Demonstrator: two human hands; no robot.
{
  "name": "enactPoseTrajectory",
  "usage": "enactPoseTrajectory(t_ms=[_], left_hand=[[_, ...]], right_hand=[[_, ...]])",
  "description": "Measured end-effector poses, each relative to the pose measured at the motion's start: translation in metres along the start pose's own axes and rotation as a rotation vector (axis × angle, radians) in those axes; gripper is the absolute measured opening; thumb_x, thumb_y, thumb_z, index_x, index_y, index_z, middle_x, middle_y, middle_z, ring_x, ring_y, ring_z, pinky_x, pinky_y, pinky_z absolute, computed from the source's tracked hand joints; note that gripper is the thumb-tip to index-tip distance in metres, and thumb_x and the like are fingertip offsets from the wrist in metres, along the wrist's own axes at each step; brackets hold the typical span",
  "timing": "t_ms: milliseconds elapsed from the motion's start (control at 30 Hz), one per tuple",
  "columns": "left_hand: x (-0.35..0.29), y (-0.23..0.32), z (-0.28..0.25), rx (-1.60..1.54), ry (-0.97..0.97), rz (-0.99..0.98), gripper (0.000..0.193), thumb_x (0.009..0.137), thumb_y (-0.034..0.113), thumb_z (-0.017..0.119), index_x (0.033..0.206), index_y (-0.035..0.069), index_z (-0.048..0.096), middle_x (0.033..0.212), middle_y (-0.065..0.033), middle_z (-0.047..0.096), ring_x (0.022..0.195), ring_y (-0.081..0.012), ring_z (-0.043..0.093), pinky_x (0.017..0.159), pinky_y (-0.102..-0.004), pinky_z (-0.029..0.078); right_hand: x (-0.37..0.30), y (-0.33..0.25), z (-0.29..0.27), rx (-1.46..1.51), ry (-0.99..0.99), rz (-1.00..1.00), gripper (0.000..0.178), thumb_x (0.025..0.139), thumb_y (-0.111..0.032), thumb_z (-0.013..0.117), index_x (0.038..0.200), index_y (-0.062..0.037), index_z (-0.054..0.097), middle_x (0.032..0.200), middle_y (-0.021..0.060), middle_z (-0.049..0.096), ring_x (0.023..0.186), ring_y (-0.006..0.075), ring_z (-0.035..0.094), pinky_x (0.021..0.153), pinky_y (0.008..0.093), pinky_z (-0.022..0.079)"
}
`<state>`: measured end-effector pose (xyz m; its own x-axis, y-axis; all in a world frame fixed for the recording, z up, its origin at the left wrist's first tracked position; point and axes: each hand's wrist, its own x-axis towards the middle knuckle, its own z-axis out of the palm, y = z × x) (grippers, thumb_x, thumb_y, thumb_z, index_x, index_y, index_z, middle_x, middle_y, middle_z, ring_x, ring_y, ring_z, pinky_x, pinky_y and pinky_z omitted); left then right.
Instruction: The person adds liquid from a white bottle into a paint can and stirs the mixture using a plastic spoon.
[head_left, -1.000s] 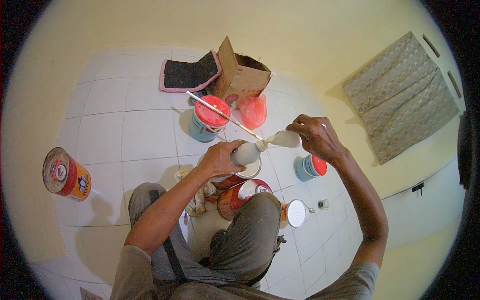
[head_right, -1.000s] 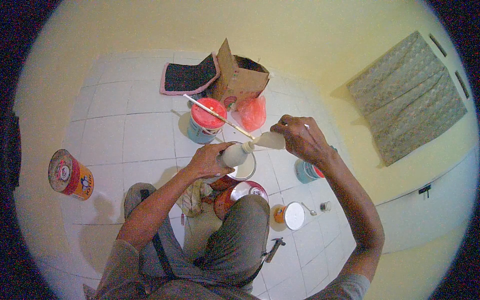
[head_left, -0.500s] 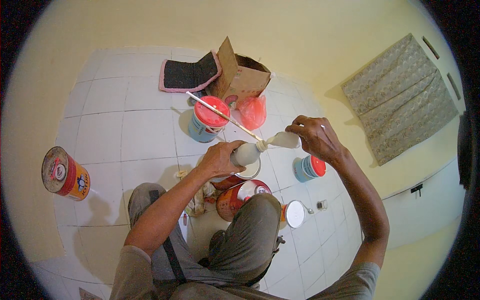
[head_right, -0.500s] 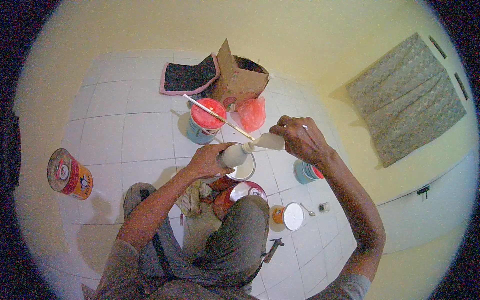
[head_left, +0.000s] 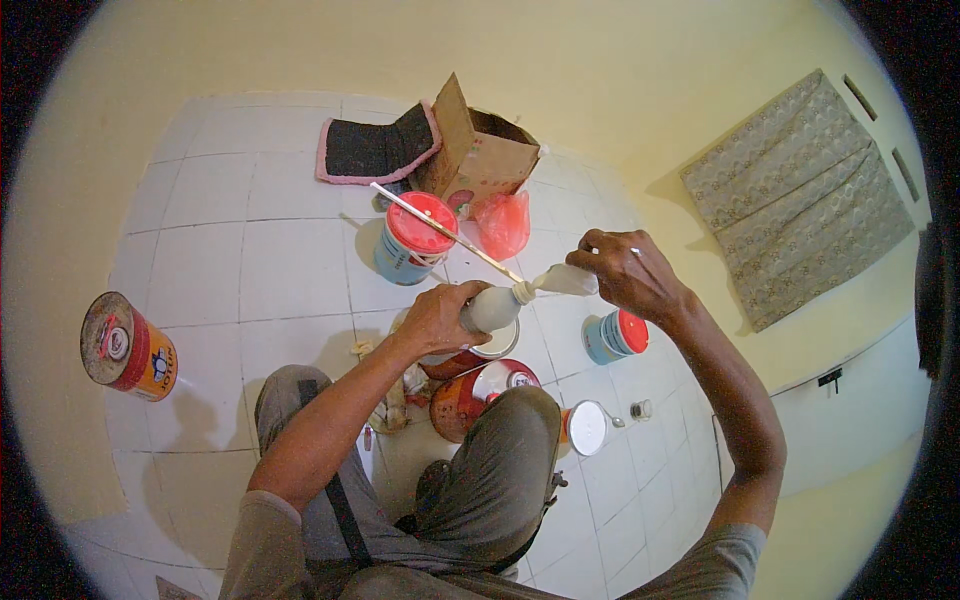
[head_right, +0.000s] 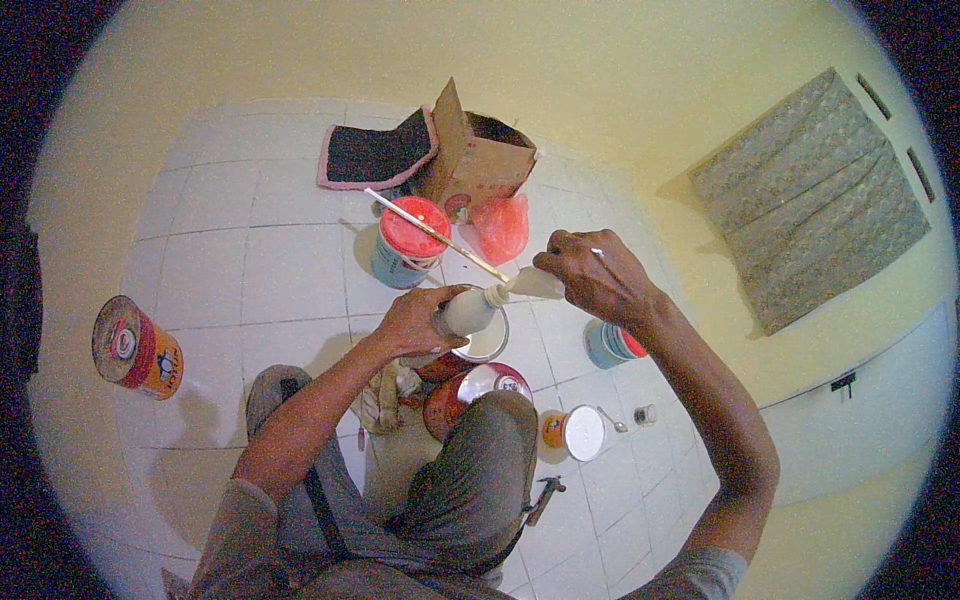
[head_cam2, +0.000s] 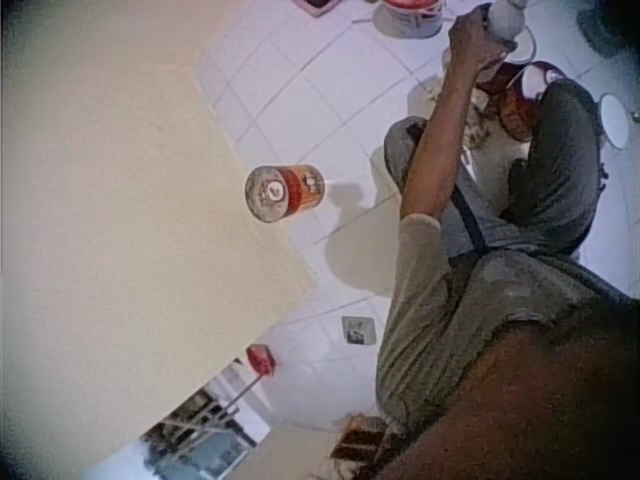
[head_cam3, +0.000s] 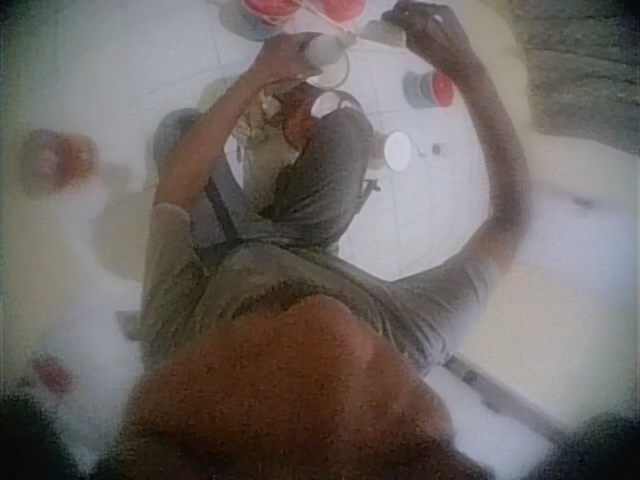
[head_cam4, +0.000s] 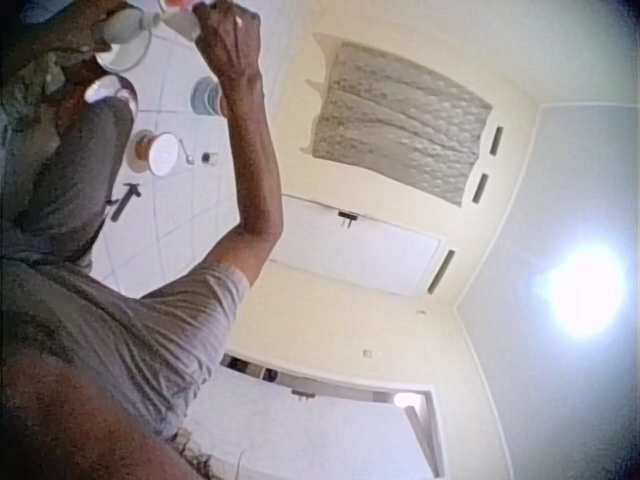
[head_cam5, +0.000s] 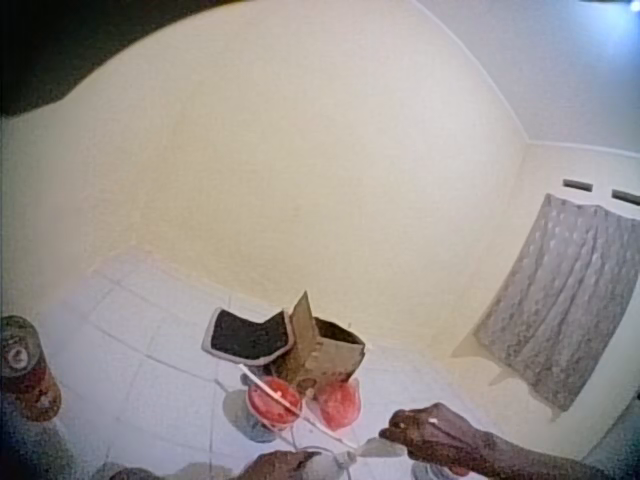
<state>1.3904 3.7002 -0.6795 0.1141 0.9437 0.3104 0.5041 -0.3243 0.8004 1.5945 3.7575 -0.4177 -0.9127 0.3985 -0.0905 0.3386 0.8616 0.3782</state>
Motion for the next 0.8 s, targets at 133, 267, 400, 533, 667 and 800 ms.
enactPoseTrajectory(t_ms=[133, 267, 400, 533, 667, 800], left_hand=[[-0.001, -0.002, 0.0, 0.014, 0.001, -0.001, 0.086, 0.067, 0.042, 0.091, 0.143, 0.017, 0.063, 0.12, -0.0175, 0.076, 0.108, -0.0366, 0.073, 0.1, -0.0485, 0.056], [-0.001, 0.0, -0.002, -0.017, -0.009, 0.012, 0.085, 0.067, 0.042, 0.09, 0.143, 0.017, 0.063, 0.119, -0.0177, 0.076, 0.108, -0.0365, 0.074, 0.1, -0.0485, 0.056], [-0.001, -0.001, -0.002, -0.031, -0.007, 0.019, 0.084, 0.068, 0.042, 0.09, 0.143, 0.017, 0.063, 0.117, -0.0177, 0.076, 0.107, -0.0368, 0.074, 0.099, -0.0484, 0.056], [-0.001, -0.002, -0.002, -0.036, 0.001, 0.026, 0.083, 0.068, 0.042, 0.09, 0.143, 0.018, 0.063, 0.117, -0.0178, 0.076, 0.107, -0.0372, 0.074, 0.098, -0.0486, 0.057], [-0.002, -0.002, -0.001, -0.055, 0.015, 0.029, 0.083, 0.068, 0.042, 0.091, 0.142, 0.019, 0.063, 0.117, -0.0169, 0.076, 0.107, -0.0373, 0.074, 0.099, -0.0484, 0.057], [-0.003, -0.003, 0.001, -0.087, 0.044, 0.064, 0.082, 0.068, 0.042, 0.092, 0.142, 0.019, 0.063, 0.118, -0.0157, 0.077, 0.107, -0.0371, 0.074, 0.098, -0.0484, 0.057]], right_hand=[[0.003, 0.0, -0.001, -0.02, -0.036, -0.013, 0.03, 0.079, -0.003, 0.07, 0.108, -0.0119, 0.074, 0.102, 0.0111, 0.071, 0.091, 0.0312, 0.073, 0.076, 0.0438, 0.061], [0.005, 0.0, -0.002, -0.037, 0.004, -0.056, 0.039, 0.072, 0.002, 0.072, 0.108, -0.0115, 0.076, 0.101, 0.01, 0.073, 0.085, 0.0287, 0.074, 0.07, 0.0412, 0.06], [0.008, 0.0, -0.002, -0.075, -0.017, -0.074, 0.038, 0.073, 0.001, 0.072, 0.108, -0.0123, 0.076, 0.102, 0.0101, 0.072, 0.085, 0.0292, 0.074, 0.07, 0.0417, 0.061], [0.011, -0.002, -0.007, -0.087, -0.054, -0.084, 0.029, 0.075, -0.002, 0.071, 0.103, -0.0101, 0.072, 0.098, 0.0122, 0.069, 0.087, 0.0317, 0.073, 0.073, 0.0443, 0.061], [0.015, -0.005, -0.008, -0.108, -0.072, -0.124, 0.019, 0.078, -0.003, 0.069, 0.097, -0.0071, 0.068, 0.093, 0.0145, 0.067, 0.087, 0.0344, 0.073, 0.073, 0.0458, 0.062], [0.018, -0.005, -0.008, -0.122, -0.069, -0.154, 0.019, 0.078, -0.003, 0.069, 0.096, -0.0069, 0.067, 0.093, 0.0151, 0.066, 0.086, 0.0346, 0.073, 0.071, 0.046, 0.062]])
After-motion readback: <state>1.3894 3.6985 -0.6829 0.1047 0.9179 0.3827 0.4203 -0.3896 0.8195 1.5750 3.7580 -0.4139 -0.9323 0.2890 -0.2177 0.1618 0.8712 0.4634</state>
